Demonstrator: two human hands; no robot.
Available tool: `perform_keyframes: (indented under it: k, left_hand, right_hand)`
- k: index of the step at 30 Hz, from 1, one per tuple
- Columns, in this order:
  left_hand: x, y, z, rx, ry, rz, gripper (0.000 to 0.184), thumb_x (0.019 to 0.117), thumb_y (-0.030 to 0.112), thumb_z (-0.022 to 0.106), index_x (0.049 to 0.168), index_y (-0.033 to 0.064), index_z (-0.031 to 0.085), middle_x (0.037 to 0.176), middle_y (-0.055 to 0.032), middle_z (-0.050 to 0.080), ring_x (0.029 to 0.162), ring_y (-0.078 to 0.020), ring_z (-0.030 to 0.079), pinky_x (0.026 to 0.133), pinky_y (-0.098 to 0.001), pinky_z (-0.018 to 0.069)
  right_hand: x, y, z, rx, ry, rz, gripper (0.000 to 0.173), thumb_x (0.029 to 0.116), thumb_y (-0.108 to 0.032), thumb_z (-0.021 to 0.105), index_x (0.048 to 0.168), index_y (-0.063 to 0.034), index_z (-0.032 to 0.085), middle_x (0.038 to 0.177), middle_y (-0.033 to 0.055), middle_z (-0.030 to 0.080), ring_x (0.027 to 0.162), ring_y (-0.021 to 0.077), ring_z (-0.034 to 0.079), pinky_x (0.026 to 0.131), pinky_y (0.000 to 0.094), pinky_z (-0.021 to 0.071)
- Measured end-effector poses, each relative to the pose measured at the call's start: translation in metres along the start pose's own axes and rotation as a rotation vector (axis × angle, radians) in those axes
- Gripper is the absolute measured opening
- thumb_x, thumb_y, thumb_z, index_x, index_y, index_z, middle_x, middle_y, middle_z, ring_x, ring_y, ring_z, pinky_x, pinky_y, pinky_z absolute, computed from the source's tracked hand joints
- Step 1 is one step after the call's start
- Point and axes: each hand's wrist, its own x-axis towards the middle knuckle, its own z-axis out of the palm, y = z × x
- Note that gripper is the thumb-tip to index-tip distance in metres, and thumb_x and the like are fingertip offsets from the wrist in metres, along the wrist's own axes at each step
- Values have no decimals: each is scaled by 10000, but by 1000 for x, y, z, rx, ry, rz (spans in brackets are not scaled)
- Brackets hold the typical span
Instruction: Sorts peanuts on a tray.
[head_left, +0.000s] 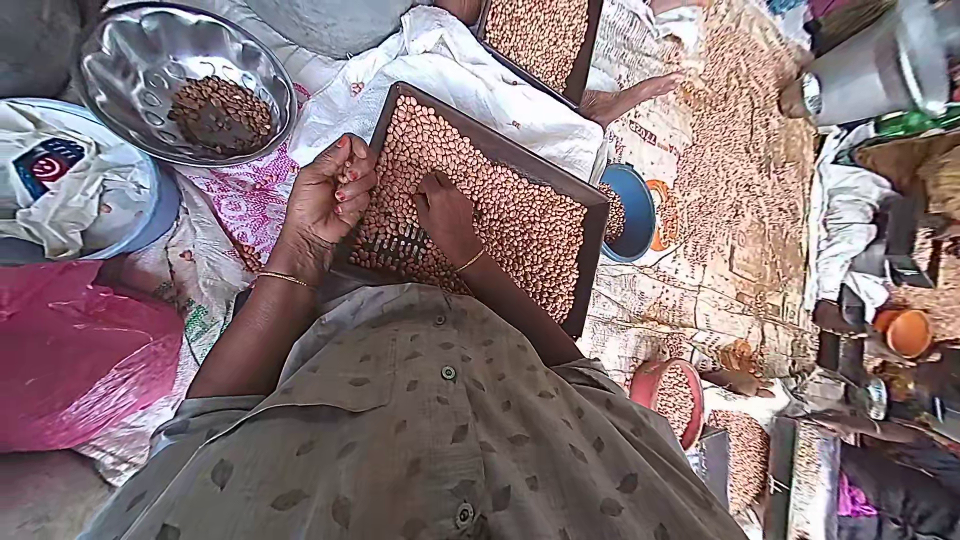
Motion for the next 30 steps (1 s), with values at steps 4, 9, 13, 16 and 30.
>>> perform_keyframes:
  k: [4,9,13,16,30]
  left_hand:
    - [1,0,-2,-31,-5,11,379,1123,235,250,936,141,566,791,45,543,476,17,416,396,-93,336]
    - [0,-1,-4,-18,-15,23,358,1118,227,278,940,142,576,786,52,545,474,22,419,400,-90,345]
    - [0,-2,0,56,22,23,395,1120,250,245,966,135,590,739,63,527,466,23,412,397,-94,342]
    - [1,-6,11,285,151,13,552,1129,340,120,1118,120,626,702,80,529,452,20,375,392,-108,304]
    - [-4,-2,1,-90,103,101,390,1125,227,235,896,149,541,734,53,527,465,22,427,403,-90,358]
  right_hand:
    - [-4,0,11,-44,102,-49,193,963,-144,613,1035,-10,731,1053,181,680,841,325,713,610,455,572]
    - [1,5,8,-44,57,-123,177,962,-131,605,1012,-12,726,1049,187,692,837,338,719,600,472,568]
    - [4,12,-7,86,-83,-45,174,940,-168,626,951,-17,713,1025,156,706,833,322,707,677,515,561]
    - [4,21,-27,454,25,-21,145,947,-110,660,960,16,730,881,133,717,734,216,684,688,397,571]
    - [8,15,3,114,-58,-450,198,894,-217,736,1071,-133,765,1259,83,704,1323,352,547,1109,606,358]
